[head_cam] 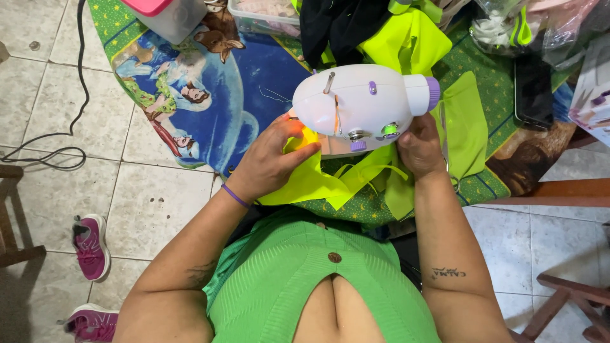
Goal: The person cuts a strip of green fabric with scissors and then uses a portable sewing machine to sew the fabric.
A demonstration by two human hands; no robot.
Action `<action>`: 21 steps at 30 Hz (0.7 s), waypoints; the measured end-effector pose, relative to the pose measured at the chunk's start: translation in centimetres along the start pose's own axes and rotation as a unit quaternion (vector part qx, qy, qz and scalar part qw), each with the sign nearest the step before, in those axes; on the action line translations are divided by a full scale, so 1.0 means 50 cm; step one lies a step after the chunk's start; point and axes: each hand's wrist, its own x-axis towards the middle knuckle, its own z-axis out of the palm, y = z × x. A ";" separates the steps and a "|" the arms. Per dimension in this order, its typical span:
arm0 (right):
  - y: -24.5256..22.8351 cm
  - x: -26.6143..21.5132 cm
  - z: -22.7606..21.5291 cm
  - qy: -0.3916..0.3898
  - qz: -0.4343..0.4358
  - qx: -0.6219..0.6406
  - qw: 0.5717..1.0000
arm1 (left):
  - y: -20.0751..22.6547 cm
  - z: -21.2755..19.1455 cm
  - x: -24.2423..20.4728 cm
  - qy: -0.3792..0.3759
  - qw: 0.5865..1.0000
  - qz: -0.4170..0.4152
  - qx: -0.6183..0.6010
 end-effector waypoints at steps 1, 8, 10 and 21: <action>-0.003 0.001 0.003 0.000 0.000 0.000 1.000 | 0.000 -0.001 0.000 0.000 1.000 0.000 0.000; -0.015 0.008 0.010 0.003 0.008 0.002 1.000 | -0.001 -0.003 0.002 -0.009 1.000 0.000 0.001; -0.019 0.010 0.015 0.004 0.008 0.002 1.000 | -0.002 -0.002 0.001 -0.010 1.000 0.001 0.003; -0.029 0.010 0.026 0.003 0.021 -0.020 1.000 | -0.002 0.005 -0.004 -0.008 1.000 -0.007 -0.007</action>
